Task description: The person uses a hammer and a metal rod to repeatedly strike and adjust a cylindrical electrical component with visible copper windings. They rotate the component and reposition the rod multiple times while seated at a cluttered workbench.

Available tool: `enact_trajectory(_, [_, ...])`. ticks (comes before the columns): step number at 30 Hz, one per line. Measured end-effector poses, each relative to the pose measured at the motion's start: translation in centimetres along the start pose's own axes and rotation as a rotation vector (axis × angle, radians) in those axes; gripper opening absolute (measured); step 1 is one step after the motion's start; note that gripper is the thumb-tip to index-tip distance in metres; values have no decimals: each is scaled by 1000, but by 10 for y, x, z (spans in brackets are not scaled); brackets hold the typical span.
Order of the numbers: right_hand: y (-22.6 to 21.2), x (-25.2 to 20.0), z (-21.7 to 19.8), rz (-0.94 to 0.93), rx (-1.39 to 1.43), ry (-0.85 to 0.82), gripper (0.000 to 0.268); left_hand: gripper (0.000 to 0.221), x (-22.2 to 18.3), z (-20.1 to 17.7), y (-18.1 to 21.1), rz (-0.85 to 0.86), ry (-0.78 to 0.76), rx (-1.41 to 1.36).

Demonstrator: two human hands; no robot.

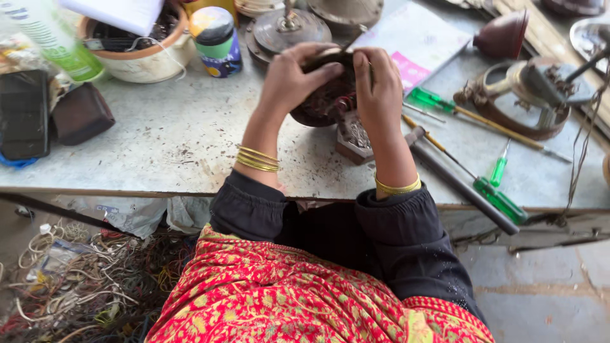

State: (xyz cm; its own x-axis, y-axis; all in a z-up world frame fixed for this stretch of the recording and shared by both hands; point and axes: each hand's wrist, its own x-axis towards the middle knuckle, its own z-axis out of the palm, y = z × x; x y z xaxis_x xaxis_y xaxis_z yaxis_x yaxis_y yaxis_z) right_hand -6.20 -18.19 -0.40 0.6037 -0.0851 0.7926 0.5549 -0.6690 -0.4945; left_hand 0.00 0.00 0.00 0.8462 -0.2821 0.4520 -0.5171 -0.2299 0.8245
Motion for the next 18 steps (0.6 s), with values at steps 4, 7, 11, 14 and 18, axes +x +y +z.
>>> enact_trajectory(4, [10, -1, 5, 32, 5, -3, 17, 61, -2, 1, -2, 93, -40, -95])
enact_trajectory(7, [13, -4, 7, 52, -28, -9, 19, 63, -9, 4, -2, 154, -13, -46])
enact_trajectory(11, [14, -11, 8, 44, 16, -12, 17, 70, -16, 7, -4, 34, -71, -158])
enact_trajectory(14, [16, -11, 12, 52, -3, 1, 17, 79, -16, 3, -11, 59, -145, -268])
enact_trajectory(18, [19, -13, 13, 22, -38, 28, 14, 76, -15, 4, -22, 122, -182, -346])
